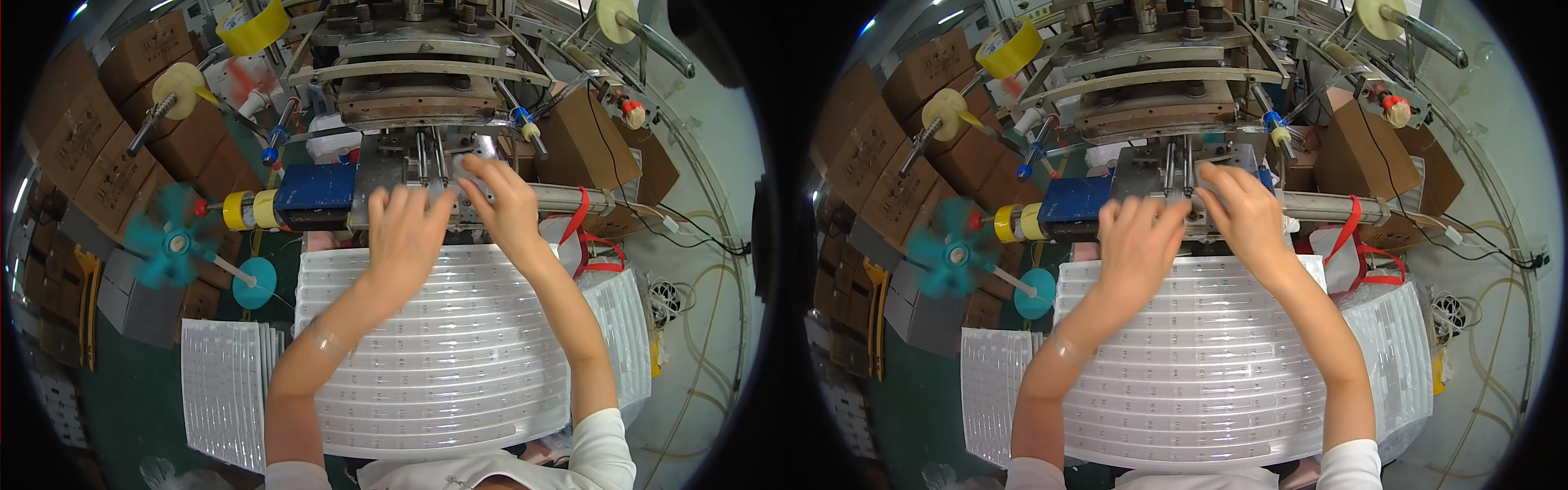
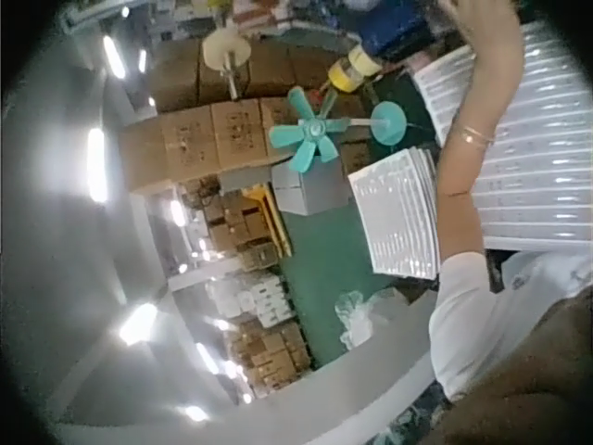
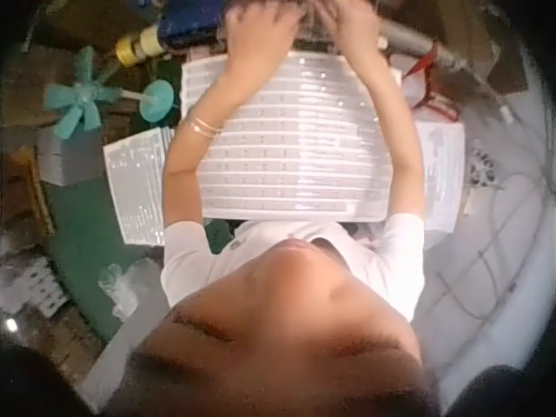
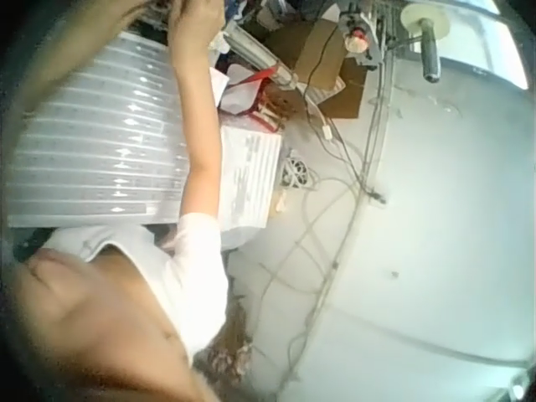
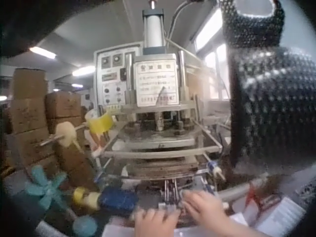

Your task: The worker is repeatedly inserting small components into a plastic tray on an assembly line machine.

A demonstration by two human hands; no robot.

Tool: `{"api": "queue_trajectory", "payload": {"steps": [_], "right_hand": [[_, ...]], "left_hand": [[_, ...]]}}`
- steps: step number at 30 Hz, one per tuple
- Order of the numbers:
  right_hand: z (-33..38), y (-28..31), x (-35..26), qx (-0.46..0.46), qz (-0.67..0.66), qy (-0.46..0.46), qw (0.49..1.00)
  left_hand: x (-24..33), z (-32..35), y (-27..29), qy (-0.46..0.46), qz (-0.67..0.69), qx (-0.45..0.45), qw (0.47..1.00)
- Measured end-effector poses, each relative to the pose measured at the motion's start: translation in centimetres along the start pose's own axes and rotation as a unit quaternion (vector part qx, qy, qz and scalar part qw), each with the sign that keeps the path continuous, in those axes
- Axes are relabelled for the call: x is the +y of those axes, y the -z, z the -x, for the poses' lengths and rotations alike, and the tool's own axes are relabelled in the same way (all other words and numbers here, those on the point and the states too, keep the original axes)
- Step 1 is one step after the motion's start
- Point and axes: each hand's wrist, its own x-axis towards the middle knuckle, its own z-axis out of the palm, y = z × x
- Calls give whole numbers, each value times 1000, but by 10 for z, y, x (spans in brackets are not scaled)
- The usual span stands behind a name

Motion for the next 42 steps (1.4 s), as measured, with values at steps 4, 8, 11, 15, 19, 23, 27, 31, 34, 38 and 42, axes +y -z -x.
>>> {"api": "queue_trajectory", "payload": {"steps": [4,8,11,15,19,23,27,31,34,38,42], "right_hand": [[-10,-36,11,-61,83,36,994],[-13,-37,15,-76,126,34,989],[-5,-30,14,-88,39,-21,995],[25,3,25,-91,10,-84,992],[55,85,17,-166,36,-160,972],[82,173,6,-111,6,-222,969],[107,240,-20,-97,16,-242,965],[132,275,-36,-91,30,-244,965],[148,277,-42,-92,1,-240,966],[176,287,-39,-112,-13,-288,951],[200,292,-16,-110,2,-300,948]], "left_hand": [[29,59,58,-26,85,-102,991],[40,98,91,-38,148,-221,963],[47,113,109,-31,187,-250,949],[51,121,121,-24,256,-267,929],[64,117,136,-50,275,-294,914],[99,120,137,-77,265,-289,917],[154,123,116,-154,271,-266,912],[218,127,76,-232,253,-193,919],[242,143,48,-249,198,-229,920],[246,151,41,-232,169,-255,923],[199,134,59,-177,256,-312,897]]}}
